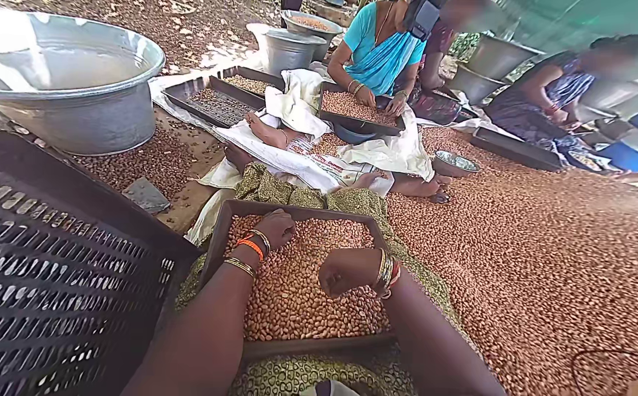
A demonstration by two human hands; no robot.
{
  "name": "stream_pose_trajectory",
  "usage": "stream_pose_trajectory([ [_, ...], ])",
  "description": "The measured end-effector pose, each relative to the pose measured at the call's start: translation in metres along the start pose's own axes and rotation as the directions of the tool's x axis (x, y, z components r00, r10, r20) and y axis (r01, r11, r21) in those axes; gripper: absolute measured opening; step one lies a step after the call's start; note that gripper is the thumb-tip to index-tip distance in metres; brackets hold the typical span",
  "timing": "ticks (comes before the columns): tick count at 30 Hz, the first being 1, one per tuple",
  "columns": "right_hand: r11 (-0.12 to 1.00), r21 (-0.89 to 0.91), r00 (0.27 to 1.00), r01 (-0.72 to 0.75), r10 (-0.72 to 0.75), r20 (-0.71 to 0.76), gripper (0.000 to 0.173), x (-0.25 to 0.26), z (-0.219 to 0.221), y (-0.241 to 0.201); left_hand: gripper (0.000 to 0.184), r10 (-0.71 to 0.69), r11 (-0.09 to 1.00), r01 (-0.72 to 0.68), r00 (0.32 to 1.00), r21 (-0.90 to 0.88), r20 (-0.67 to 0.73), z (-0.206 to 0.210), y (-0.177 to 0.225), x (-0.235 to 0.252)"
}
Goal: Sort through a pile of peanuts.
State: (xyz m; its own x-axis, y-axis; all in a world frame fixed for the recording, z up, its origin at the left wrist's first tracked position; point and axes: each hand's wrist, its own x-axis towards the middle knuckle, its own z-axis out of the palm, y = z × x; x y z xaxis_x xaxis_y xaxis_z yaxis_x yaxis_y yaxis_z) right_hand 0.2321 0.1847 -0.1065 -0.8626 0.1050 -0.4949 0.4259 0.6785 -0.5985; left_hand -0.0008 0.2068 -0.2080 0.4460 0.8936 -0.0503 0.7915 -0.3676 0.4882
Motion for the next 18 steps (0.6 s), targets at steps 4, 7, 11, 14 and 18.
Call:
stream_pose_trajectory([
  [4, 1.000, -0.021, 0.999, -0.014, 0.013, -0.038, 0.010, 0.005, -0.003, -0.003, 0.022, 0.001, 1.000, -0.001, 1.000, -0.031, -0.001, 0.001, -0.003, -0.001],
  [7, 0.977, 0.134, 0.985, 0.168, -0.170, 0.004, 0.007, -0.012, 0.012, -0.003, 0.021, 0.010, 0.999, -0.011, 1.000, -0.048, -0.006, 0.002, -0.008, 0.000],
  [11, 0.742, 0.500, 0.845, 0.446, -0.534, 0.038, 0.039, -0.022, 0.034, 0.010, 0.019, 0.028, 0.999, -0.028, 1.000, -0.018, -0.014, 0.004, -0.009, 0.002],
  [14, 0.901, 0.281, 0.935, 0.330, -0.352, 0.031, 0.024, 0.000, 0.036, -0.007, 0.018, 0.018, 1.000, -0.019, 1.000, -0.015, -0.018, 0.004, -0.007, 0.003],
  [18, 0.999, 0.045, 0.993, -0.014, 0.009, 0.117, 0.035, 0.043, 0.058, -0.035, 0.016, 0.050, 0.998, -0.051, 0.998, -0.021, -0.048, 0.005, -0.011, 0.000],
])
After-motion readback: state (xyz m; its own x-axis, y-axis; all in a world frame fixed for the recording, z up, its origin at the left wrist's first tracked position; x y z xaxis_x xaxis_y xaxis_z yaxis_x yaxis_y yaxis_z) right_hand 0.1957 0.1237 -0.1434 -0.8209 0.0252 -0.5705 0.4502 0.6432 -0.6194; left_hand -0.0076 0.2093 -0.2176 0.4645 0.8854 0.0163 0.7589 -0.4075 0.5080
